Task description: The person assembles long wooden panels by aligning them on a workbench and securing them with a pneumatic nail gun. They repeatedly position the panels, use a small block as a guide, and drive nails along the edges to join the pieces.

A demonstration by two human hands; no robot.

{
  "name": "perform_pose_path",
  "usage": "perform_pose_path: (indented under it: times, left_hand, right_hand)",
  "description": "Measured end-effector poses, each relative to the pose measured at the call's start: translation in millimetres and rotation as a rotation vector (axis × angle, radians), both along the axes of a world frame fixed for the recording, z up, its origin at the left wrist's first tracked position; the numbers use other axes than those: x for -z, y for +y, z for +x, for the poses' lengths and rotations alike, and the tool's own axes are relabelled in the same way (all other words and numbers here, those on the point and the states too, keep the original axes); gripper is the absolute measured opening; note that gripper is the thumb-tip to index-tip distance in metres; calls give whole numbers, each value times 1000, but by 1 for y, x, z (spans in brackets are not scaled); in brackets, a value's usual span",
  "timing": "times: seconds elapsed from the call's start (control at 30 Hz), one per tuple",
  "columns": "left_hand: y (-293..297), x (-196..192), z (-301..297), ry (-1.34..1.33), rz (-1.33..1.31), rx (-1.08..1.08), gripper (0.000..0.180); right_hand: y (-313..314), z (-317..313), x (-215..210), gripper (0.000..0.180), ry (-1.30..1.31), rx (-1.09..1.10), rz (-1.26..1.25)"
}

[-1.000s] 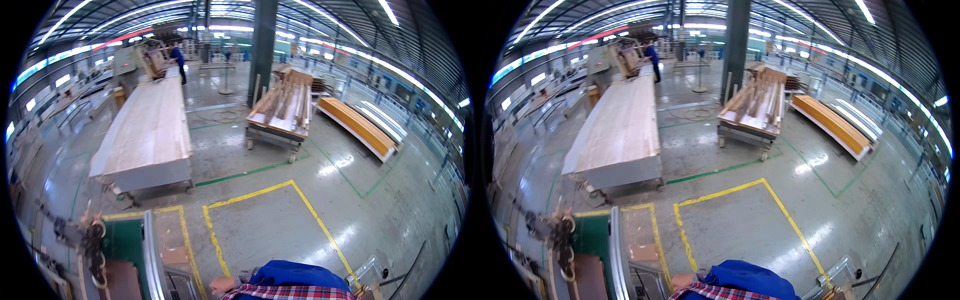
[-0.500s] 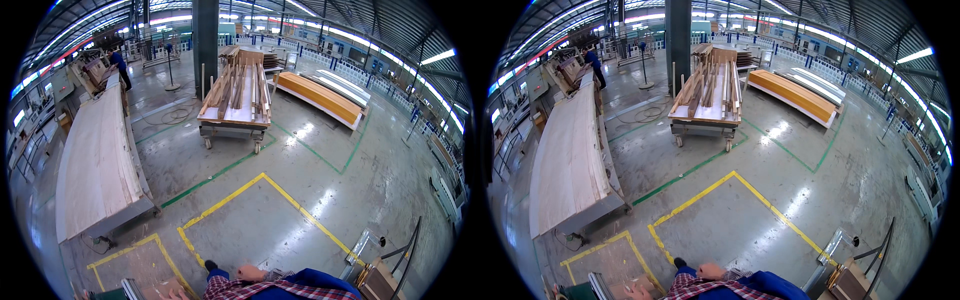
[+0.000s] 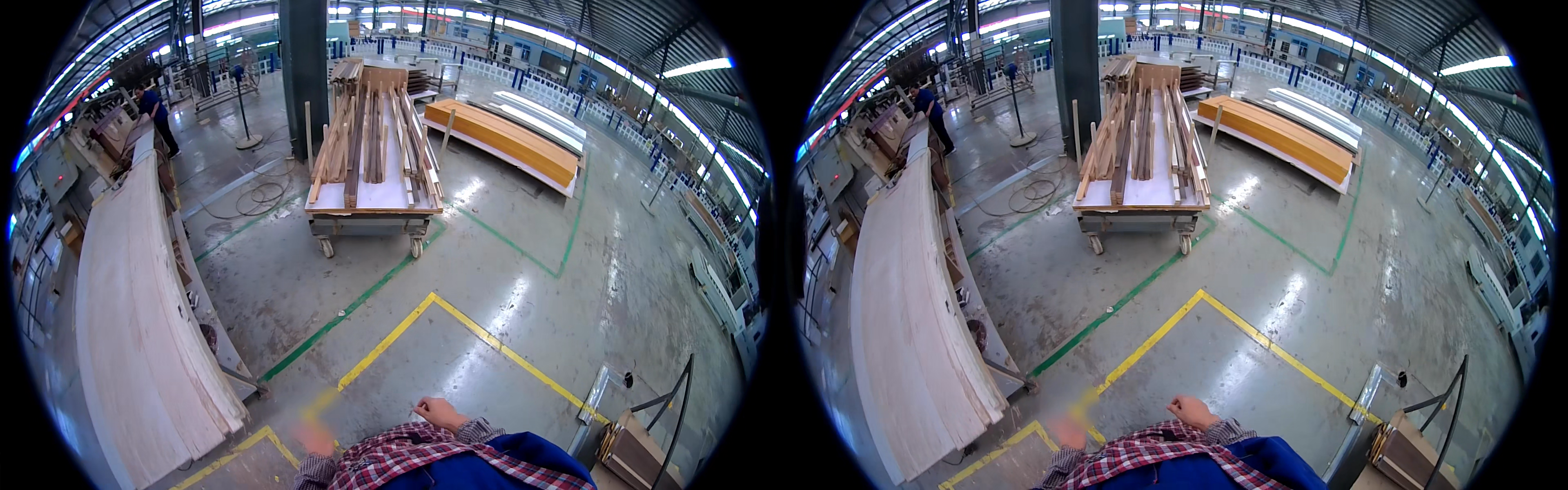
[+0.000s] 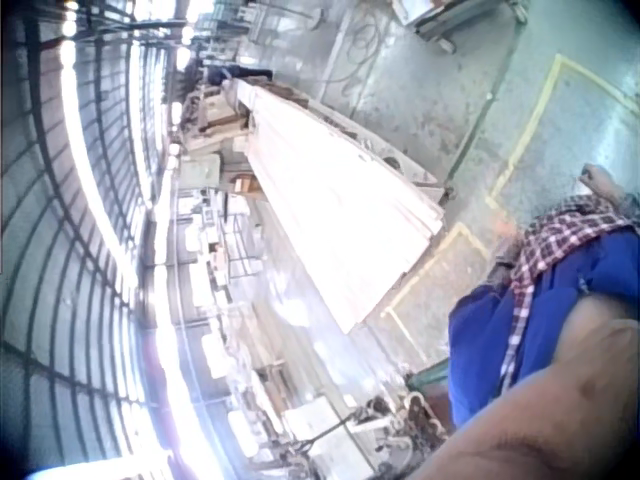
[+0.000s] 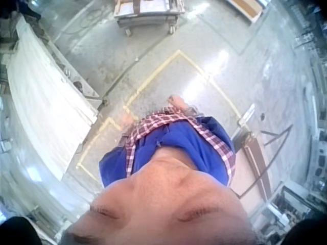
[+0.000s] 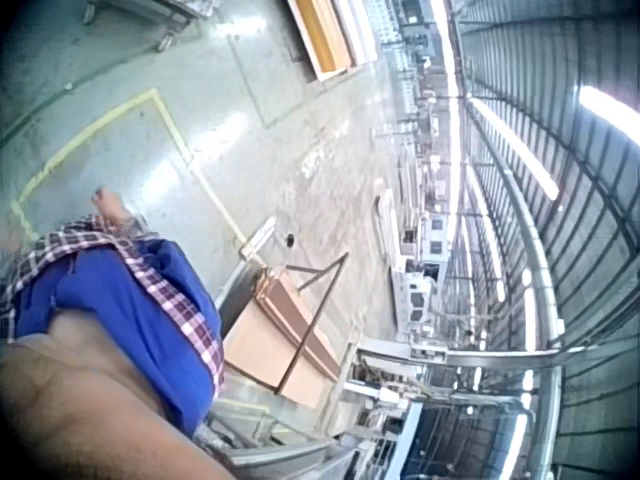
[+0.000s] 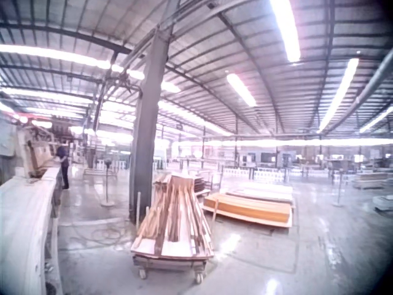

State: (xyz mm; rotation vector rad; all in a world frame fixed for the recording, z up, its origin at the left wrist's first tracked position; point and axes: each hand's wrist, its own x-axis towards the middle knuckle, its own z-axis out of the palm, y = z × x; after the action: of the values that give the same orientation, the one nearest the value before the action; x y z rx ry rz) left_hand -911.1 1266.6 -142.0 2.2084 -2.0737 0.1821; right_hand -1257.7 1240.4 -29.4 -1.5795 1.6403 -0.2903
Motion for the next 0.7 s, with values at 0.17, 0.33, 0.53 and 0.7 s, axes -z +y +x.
perform_pose_path:
  times: [0.17, 0.33, 0.53, 0.7]
  left_hand:
    - [-103, -38, -25, 255, 135, 173, 31]
    - [-178, 56, -11, 258, 406, 122, 28]
    - [-333, -126, -119, -728, -1290, 18, 28]
    - [-371, 10, -43, 361, 306, 29, 27]
  right_hand:
    - [-15, -46, 66, 42, 199, -20, 168]
    - [-116, -55, 95, 44, 155, 164, 137]
    - [-329, -76, 50, 34, 141, -17, 27]
    - [-476, -73, 37, 23, 144, -12, -223]
